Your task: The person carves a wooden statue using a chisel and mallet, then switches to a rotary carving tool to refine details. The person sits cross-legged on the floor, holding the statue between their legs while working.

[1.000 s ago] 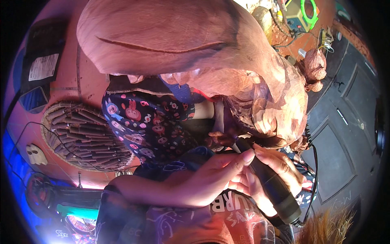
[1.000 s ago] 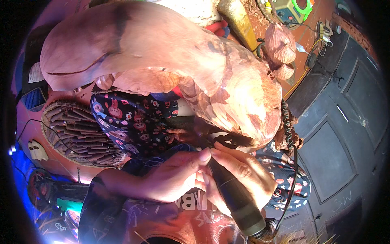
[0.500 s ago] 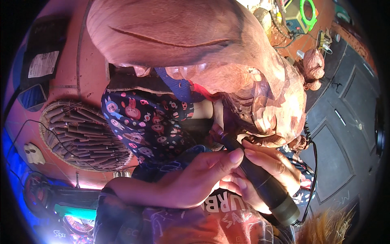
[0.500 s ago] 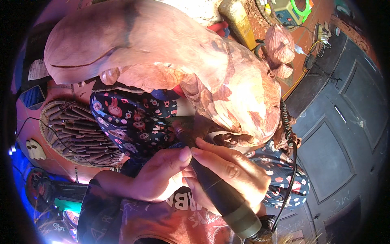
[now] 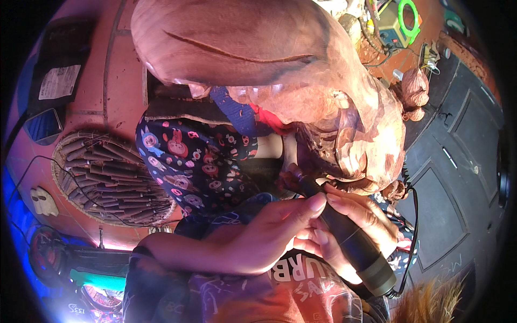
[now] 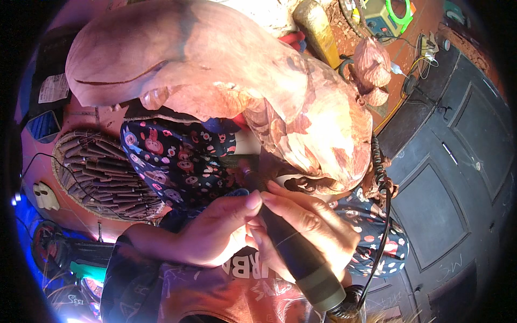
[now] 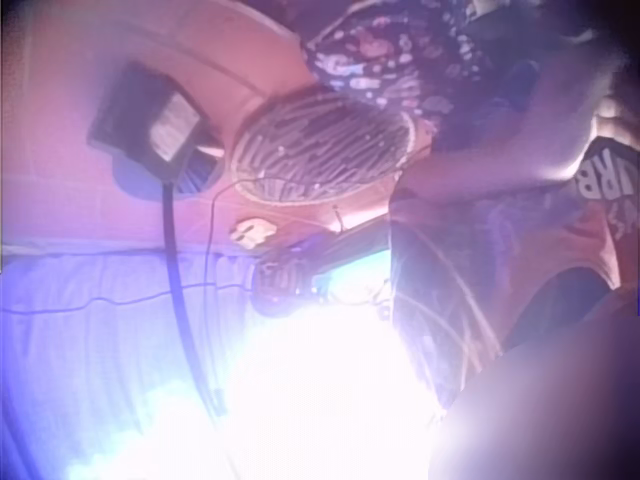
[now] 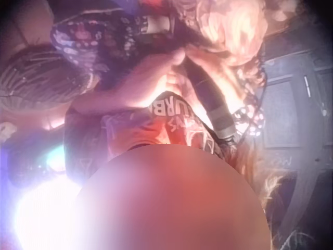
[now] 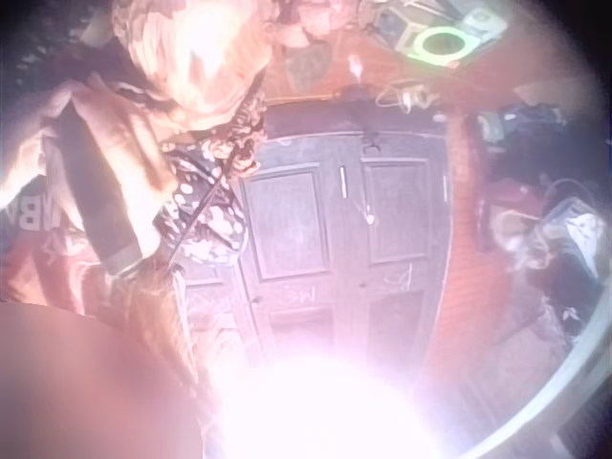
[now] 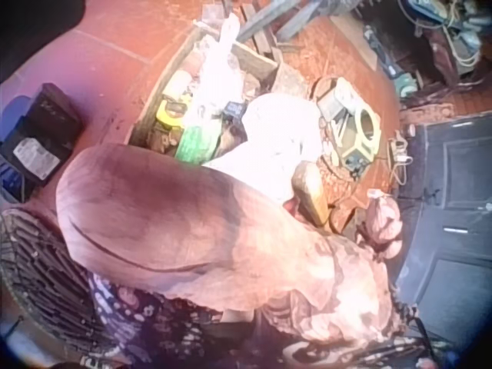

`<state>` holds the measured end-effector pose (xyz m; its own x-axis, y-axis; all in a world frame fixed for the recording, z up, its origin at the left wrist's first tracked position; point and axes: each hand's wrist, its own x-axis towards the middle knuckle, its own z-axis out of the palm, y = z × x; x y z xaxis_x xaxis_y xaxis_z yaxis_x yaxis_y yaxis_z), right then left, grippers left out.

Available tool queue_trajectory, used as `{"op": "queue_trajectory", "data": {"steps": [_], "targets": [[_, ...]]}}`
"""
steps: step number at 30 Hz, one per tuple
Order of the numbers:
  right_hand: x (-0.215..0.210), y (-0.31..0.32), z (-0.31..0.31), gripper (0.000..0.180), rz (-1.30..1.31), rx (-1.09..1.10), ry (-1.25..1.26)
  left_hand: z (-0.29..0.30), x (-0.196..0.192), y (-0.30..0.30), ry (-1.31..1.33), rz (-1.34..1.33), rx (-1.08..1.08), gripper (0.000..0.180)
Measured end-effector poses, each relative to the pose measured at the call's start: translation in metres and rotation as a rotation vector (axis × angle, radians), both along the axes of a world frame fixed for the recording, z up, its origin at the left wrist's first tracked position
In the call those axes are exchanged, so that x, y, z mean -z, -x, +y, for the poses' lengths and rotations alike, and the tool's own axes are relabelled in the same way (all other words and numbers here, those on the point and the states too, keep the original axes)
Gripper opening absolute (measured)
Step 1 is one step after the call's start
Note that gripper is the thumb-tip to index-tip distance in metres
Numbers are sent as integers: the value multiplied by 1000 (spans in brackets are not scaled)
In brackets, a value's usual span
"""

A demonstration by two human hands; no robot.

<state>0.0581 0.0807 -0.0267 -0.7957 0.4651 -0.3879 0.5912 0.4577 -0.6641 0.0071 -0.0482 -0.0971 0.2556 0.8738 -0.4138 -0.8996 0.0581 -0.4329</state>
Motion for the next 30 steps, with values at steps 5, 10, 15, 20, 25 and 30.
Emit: {"op": "queue_trajectory", "data": {"steps": [5,10,15,20,25,30], "targets": [[-1,0,-4,41,8,11,53,-6,-3,7,16,52,0,43],[-1,-1,2,42,34,-74,62,-8,-3,4,-21,116,-48,42],[0,-9,-2,40,2,-31,-24,-2,1,-2,-29,77,-1,40],[-11,-10,4,40,-125,-15,-31,6,2,-13,-47,-76,18,34],[-13,-24,-1,42,-105,4,-89,8,4,-17,-107,-44,62,35],[-17,-21,-1,43,-56,-18,-11,3,-6,-7,-51,65,92,35]]}}
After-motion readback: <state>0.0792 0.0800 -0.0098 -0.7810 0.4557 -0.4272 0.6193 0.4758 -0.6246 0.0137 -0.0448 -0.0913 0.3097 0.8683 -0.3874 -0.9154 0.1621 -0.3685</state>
